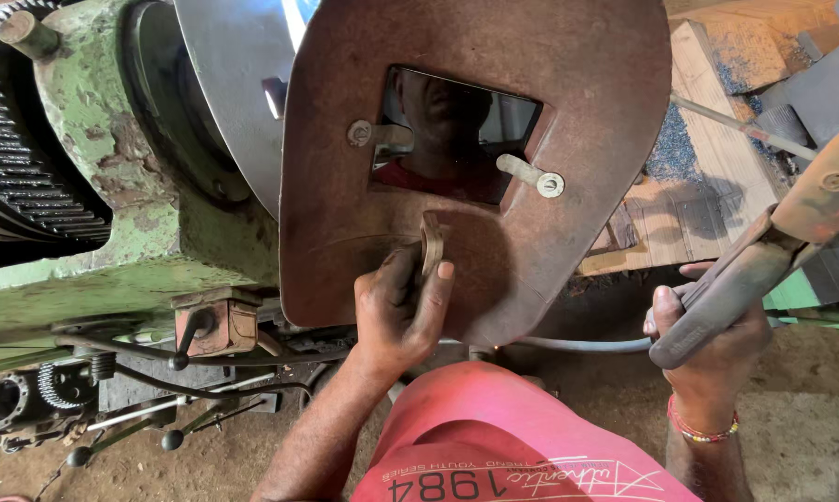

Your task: The person welds a metal part mounted on a lathe using a welding torch and a welding mask. They repeatedly position the mask, apply the torch to the part, and adjust the part's position on the lathe.

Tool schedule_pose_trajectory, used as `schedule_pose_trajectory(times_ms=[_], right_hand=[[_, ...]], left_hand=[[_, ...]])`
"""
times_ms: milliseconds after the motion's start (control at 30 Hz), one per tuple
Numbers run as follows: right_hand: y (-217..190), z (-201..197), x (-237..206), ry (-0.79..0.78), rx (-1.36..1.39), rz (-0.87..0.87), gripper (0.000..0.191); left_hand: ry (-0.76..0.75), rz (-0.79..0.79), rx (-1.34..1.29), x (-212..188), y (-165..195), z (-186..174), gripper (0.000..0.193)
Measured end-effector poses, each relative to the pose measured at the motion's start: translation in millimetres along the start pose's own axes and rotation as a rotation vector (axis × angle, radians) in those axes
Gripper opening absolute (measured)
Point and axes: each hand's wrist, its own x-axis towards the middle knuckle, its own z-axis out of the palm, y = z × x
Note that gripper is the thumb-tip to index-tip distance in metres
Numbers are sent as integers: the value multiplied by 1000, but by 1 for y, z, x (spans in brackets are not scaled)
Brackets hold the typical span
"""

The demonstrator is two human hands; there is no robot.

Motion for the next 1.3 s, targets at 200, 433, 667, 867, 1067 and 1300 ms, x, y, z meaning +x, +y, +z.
schedule_pose_trajectory(times_ms=[200,433,667,867,1067,1300], right_hand=[[-4,3,-1,10,20,22,23],[1,4,-2,-9,59,0,27],[1,0,0,-17,24,-26,22],[1,0,3,-20,-75,-59,22],[2,4,5,-1,59,7,22],[0,3,6,-32,118,4,23]], left_hand=[[8,26,14,-1,1,-1,17],[7,-12,4,-3,0,-2,18],[11,-12,5,-2,5,-2,14],[29,-15,-11,-1,6,-2,15],[31,-37,-1,-3,5,-3,16],[31,-26,-17,-3,3,-3,23]])
